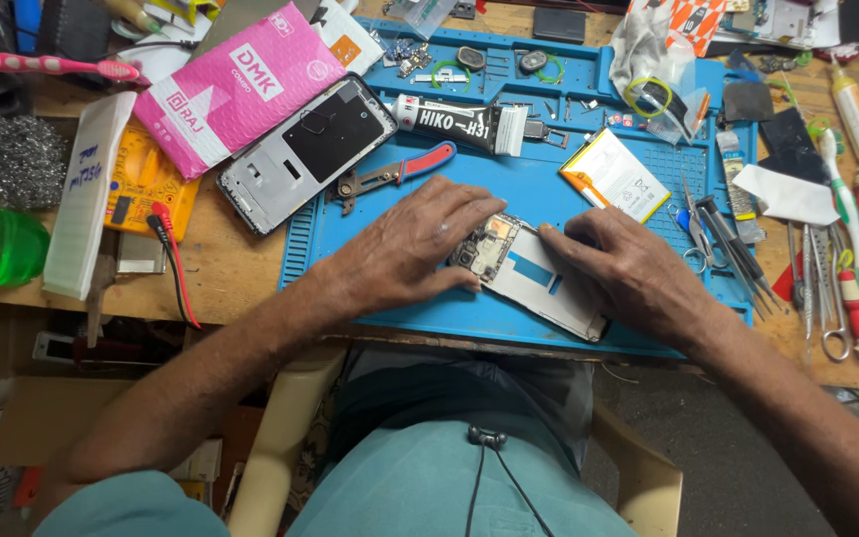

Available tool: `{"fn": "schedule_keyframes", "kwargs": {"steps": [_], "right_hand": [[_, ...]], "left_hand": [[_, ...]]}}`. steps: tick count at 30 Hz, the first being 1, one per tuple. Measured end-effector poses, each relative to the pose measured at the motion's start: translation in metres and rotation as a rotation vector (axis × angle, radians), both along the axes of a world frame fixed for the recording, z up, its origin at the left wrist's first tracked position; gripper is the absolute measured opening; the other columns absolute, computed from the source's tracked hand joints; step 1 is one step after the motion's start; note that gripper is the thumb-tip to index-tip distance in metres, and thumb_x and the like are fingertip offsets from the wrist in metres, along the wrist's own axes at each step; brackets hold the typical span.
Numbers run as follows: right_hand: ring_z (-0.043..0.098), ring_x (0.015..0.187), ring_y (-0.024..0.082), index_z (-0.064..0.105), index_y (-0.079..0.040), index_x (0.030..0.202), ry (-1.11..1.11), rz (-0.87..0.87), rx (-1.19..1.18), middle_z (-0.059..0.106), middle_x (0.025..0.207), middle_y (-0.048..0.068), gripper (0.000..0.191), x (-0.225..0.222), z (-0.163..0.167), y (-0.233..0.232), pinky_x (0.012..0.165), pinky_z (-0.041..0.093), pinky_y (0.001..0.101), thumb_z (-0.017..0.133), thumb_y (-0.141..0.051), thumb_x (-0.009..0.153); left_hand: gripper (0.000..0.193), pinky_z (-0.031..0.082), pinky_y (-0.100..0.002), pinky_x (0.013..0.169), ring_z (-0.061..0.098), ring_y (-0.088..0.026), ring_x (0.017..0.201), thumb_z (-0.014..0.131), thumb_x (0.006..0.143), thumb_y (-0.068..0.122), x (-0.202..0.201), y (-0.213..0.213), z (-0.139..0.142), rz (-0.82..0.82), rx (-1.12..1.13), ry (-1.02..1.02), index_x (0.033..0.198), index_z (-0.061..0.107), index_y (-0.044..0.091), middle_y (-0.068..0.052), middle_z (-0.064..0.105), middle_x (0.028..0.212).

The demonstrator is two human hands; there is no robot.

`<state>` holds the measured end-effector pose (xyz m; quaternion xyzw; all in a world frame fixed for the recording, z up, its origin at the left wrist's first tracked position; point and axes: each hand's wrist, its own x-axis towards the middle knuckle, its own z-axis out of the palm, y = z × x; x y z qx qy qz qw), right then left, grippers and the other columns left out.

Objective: The person disassembles a smartphone, removes the screen and battery, and uses a metal tool to scrape adhesive from the frame. They handle the phone chassis, screen, battery, and various tools on a cluttered workbench.

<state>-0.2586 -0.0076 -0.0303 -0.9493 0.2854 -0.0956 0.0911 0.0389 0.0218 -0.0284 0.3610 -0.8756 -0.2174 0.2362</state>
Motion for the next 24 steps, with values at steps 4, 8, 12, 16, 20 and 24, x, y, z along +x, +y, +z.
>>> {"fn": "schedule_keyframes", "kwargs": {"steps": [4,8,12,16,20,24], "right_hand": [[0.065,0.101,0.031,0.064,-0.012,0.136,-0.044,-0.120,0.007,0.063,0.111,0.017,0.052,0.001,0.002,0.011,0.088,0.056,0.0419,0.067,-0.003,0.085],[0.065,0.100,0.030,0.065,-0.012,0.135,-0.091,-0.122,0.015,0.064,0.111,0.016,0.049,0.007,0.000,0.008,0.087,0.056,0.0424,0.069,-0.004,0.087],[0.066,0.095,0.028,0.073,-0.010,0.124,-0.204,-0.169,0.112,0.065,0.106,0.014,0.032,0.019,-0.002,0.001,0.080,0.056,0.0404,0.071,-0.008,0.092],[0.069,0.081,0.020,0.078,-0.008,0.112,-0.284,-0.323,0.312,0.070,0.096,0.010,0.022,0.030,0.002,-0.007,0.071,0.056,0.0351,0.074,-0.012,0.091],[0.069,0.075,0.016,0.080,-0.007,0.105,-0.309,-0.384,0.381,0.074,0.093,0.008,0.018,0.037,0.005,-0.013,0.067,0.055,0.0315,0.078,-0.015,0.090],[0.070,0.075,0.014,0.081,-0.007,0.103,-0.328,-0.408,0.388,0.075,0.090,0.007,0.016,0.039,0.002,-0.014,0.066,0.055,0.0290,0.079,-0.014,0.089]], "left_hand": [[0.078,0.041,-0.045,0.114,0.048,-0.034,0.134,0.084,0.079,0.029,0.000,-0.013,0.002,-0.058,0.006,-0.044,0.145,0.050,0.003,-0.016,0.054,0.144],[0.077,0.040,-0.046,0.113,0.048,-0.034,0.133,0.085,0.078,0.030,0.000,-0.015,0.005,-0.073,0.027,-0.054,0.142,0.052,0.002,-0.016,0.054,0.142],[0.078,0.041,-0.045,0.113,0.049,-0.034,0.131,0.085,0.078,0.033,0.000,-0.017,0.006,-0.072,0.009,-0.065,0.141,0.053,0.001,-0.016,0.056,0.140],[0.078,0.041,-0.046,0.112,0.049,-0.035,0.130,0.085,0.079,0.037,0.000,-0.019,0.005,-0.074,0.002,-0.024,0.140,0.053,-0.001,-0.018,0.056,0.138],[0.077,0.041,-0.046,0.112,0.050,-0.035,0.130,0.085,0.079,0.037,0.002,-0.019,0.002,-0.077,0.009,-0.001,0.139,0.054,0.000,-0.017,0.057,0.137],[0.076,0.041,-0.046,0.111,0.050,-0.034,0.129,0.085,0.079,0.038,0.003,-0.019,-0.004,-0.072,0.010,0.018,0.138,0.055,0.002,-0.016,0.057,0.137]]}}
